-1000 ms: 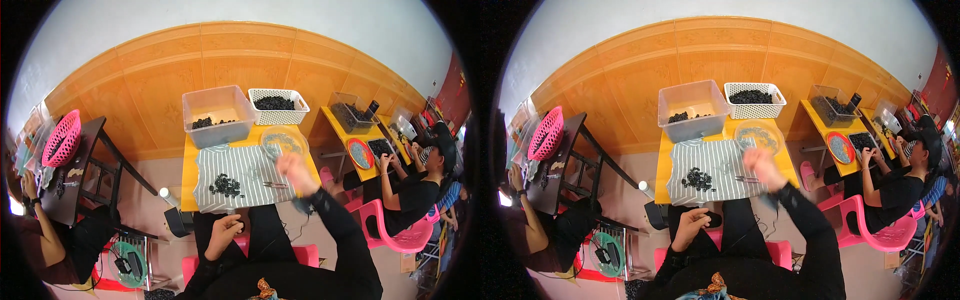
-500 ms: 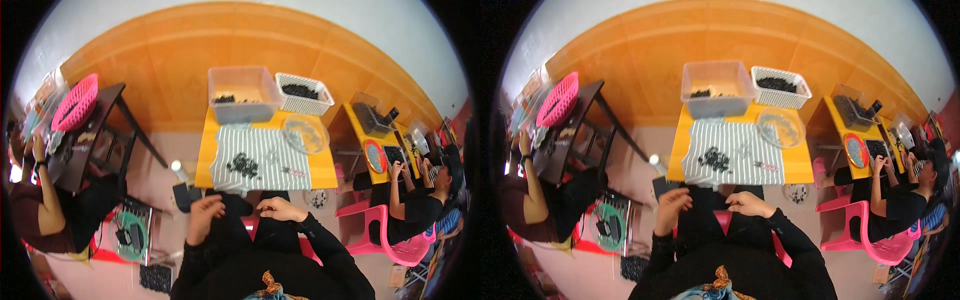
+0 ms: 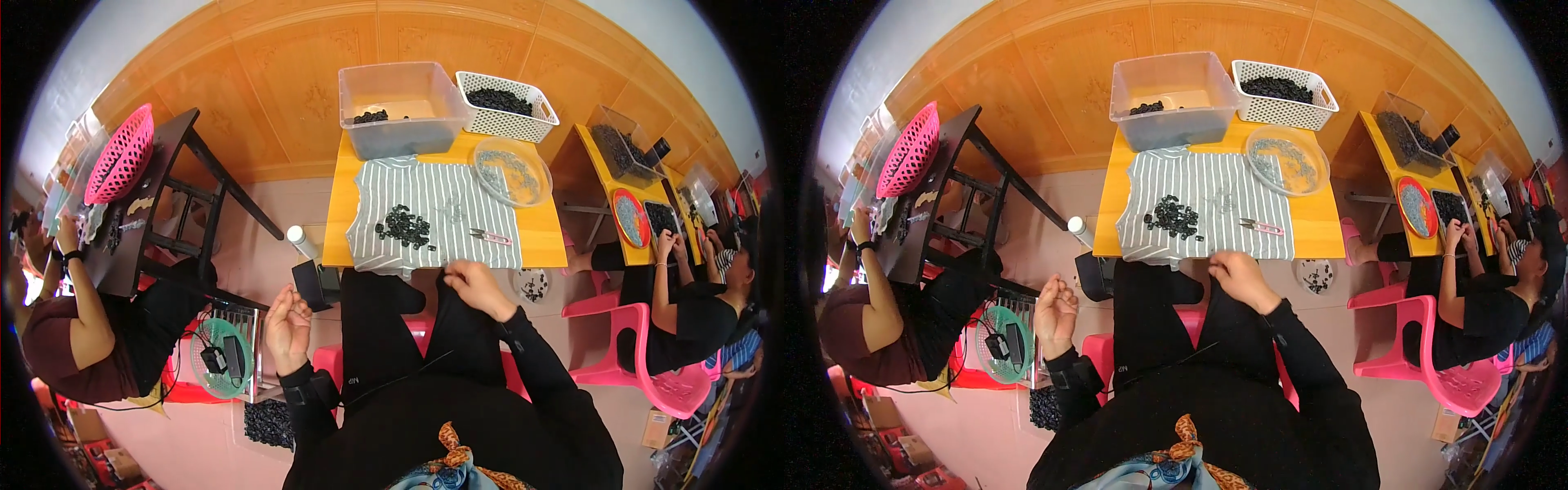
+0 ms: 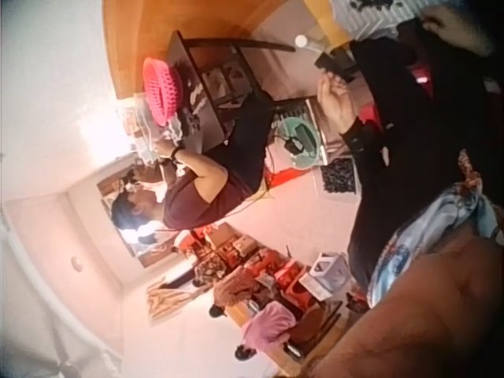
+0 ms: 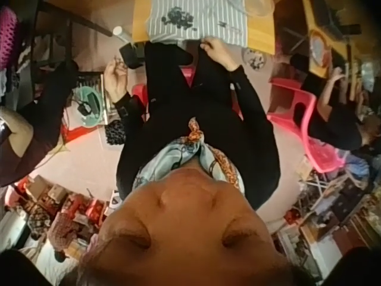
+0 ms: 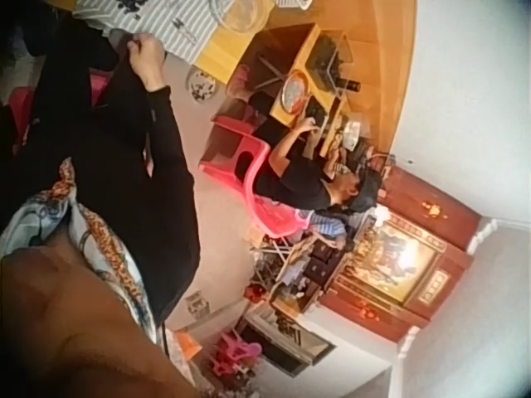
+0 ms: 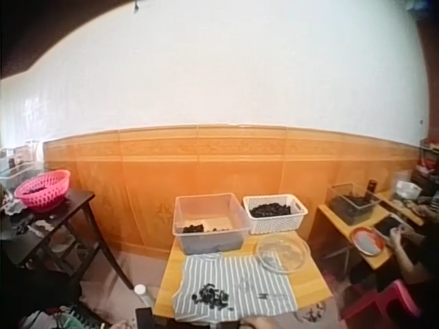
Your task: The person is sorting and inspecting small black rubber or plastic components on a striped cloth on a workshop table.
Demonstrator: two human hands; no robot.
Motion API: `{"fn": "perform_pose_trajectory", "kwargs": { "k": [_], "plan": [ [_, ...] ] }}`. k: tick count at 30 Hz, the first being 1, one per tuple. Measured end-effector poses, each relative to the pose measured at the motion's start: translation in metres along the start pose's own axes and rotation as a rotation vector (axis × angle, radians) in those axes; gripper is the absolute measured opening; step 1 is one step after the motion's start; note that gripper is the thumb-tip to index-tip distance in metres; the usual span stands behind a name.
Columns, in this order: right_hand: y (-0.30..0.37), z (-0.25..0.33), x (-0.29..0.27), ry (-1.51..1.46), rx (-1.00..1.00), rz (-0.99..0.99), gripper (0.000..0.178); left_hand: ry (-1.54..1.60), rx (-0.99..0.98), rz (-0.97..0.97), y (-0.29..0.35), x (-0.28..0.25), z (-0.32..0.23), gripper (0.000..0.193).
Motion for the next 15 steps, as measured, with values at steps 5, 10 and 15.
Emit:
{"fn": "perform_pose_trajectory", "kwargs": {
  "k": [5,10,15],
  "plan": [
    [-0.048,-0.019,0.004,0.243,-0.111,-0.24,0.01,-0.042,-0.082,-0.014,-0.003,0.008,0.03,0.022],
    [-0.077,-0.022,0.022,0.36,-0.05,-0.202,0.011,-0.107,-0.17,0.008,-0.009,0.03,0.062,0.02],
    [-0.081,-0.022,0.025,0.403,-0.049,-0.17,0.014,-0.177,-0.35,0.085,-0.019,0.052,0.106,0.018]
  ]
}}
Point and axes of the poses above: each hand's wrist, its own y-axis away from the middle knuckle, its own x-axis out of the palm, z = x × y, the point moved 6 cm from there along -y, towards the middle knuckle, and after that the axes turned 12 degrees about -x, right-handed, at the moved point
